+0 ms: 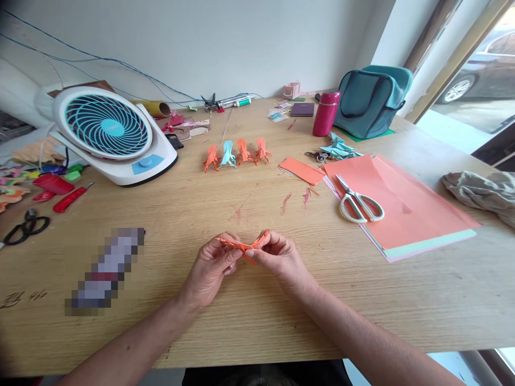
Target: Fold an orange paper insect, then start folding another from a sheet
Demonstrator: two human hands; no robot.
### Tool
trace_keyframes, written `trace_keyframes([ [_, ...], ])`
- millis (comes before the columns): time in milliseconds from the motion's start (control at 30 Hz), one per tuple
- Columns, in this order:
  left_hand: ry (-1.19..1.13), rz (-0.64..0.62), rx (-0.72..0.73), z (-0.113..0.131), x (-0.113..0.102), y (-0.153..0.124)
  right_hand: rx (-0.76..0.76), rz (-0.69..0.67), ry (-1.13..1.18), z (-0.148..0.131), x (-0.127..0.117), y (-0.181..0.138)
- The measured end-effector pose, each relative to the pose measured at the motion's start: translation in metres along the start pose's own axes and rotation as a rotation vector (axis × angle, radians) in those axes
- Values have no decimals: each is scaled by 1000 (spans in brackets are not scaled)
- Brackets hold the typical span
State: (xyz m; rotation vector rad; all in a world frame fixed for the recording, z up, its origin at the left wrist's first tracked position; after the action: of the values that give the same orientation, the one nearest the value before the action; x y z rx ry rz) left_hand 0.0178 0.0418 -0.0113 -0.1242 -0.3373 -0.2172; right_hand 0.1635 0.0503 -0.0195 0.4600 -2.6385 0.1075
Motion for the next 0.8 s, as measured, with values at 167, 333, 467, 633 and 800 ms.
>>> trace_keyframes([
  [167, 94, 17, 11, -1, -2, 0, 28, 47, 2, 3, -2, 1],
  [333, 162, 19, 45, -2, -4, -1, 21, 43, -15, 3, -1, 1],
  [467, 129, 32, 48, -2, -5, -1, 66, 40, 14, 7, -1, 1],
  [633, 120, 33, 30, -1, -4, 1, 72, 49, 58, 7, -1, 1],
  [800, 135, -17, 9, 1, -3, 0, 60, 0, 35, 0, 2, -2],
])
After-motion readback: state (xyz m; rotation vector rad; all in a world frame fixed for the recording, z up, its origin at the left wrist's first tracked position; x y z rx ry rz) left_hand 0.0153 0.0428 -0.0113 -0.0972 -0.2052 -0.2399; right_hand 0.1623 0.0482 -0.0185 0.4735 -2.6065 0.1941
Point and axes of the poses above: each hand's wrist, its own y-axis towards the middle knuckle, its own x-axis out of the palm, z = x × y, the point moved 4 cm from there along y, towards the middle knuckle, and after that the axes turned 4 degrees about -z, right-handed, at the moved point
